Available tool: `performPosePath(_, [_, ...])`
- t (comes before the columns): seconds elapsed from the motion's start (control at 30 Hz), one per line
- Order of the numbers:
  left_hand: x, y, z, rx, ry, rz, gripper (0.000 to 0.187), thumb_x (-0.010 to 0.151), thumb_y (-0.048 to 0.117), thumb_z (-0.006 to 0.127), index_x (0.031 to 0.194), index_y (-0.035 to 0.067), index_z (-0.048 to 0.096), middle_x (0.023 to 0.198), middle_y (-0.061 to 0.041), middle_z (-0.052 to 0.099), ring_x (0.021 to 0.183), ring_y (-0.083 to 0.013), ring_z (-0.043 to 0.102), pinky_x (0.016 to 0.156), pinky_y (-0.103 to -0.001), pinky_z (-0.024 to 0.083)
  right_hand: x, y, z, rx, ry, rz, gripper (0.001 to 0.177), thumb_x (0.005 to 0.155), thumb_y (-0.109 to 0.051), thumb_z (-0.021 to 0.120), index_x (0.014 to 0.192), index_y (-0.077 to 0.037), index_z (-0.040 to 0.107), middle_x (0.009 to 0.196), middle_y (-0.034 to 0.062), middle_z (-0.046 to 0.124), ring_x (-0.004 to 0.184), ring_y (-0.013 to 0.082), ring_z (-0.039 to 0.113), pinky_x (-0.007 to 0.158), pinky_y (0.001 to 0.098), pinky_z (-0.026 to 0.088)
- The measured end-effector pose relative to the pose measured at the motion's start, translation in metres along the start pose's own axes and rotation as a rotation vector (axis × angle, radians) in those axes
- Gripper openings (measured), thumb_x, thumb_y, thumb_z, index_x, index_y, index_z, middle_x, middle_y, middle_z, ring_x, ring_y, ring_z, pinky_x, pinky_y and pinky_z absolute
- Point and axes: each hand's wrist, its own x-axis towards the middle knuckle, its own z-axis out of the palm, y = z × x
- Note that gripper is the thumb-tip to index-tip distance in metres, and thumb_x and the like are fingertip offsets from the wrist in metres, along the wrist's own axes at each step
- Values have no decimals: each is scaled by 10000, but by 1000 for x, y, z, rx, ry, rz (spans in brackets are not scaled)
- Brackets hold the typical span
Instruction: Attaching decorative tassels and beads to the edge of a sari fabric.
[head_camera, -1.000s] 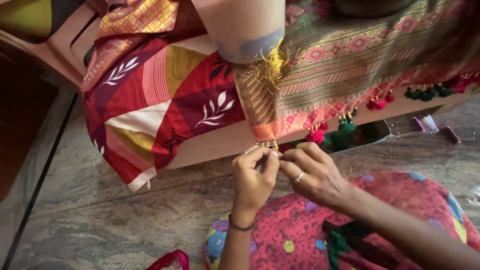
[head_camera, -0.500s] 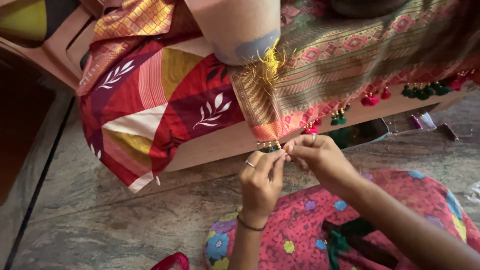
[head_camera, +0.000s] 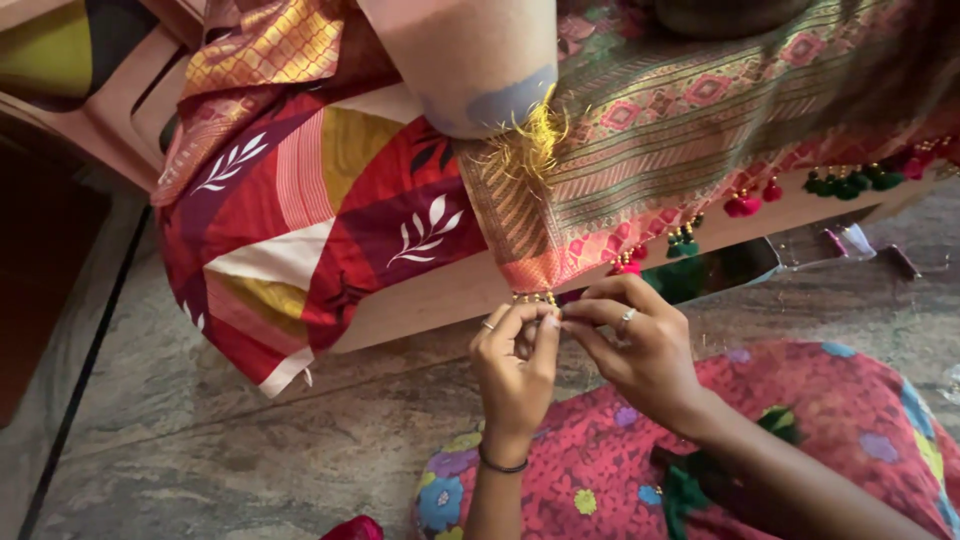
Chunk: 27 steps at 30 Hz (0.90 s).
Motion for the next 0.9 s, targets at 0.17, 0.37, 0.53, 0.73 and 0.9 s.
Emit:
performPosePath(0.17, [-11,0,-12,-20,17,-46,28,882,22,742,904,13,755,730,5,593,599,-48,489,521,-237,377,-19,17,18,24,52,24,132,835,-58,796,957,-54,746,991,50,698,757,110,677,633,267,543])
performPosePath(0.37, [-34,-18,-16,30,113,-134,22,868,16,748,881,-1,746,710,0,585,604,-54,462,523,-243,377,-35,44,43,1008,33,796,103,890,-24,687,988,7,699,1074,76,716,942,136,663,816,282,544])
performPosePath(0.53, [-35,-39,-9,35,191,-181,65,880,32,737,843,-15,712,666,39,559,581,-36,434,505,-251,355,-21,37,58,1248,230,1051,88,938,-38,578,891,34,594,950,83,646,963,211,686,948,374,556])
performPosePath(0.73, [-51,-56,20,-170,226,-328,96,915,56,722,855,-19,714,619,63,452,561,-27,367,475,-260,291,-22,79,89,1303,273,1252,84,962,-54,567,918,17,570,872,70,613,702,116,622,631,183,545])
performPosePath(0.9, [-51,-52,24,-106,224,-348,78,901,53,724,857,-11,729,608,58,471,562,-33,377,478,-260,314,-27,102,93,1438,84,1229,99,954,-92,614,915,-1,609,751,28,585,468,37,476,354,154,363])
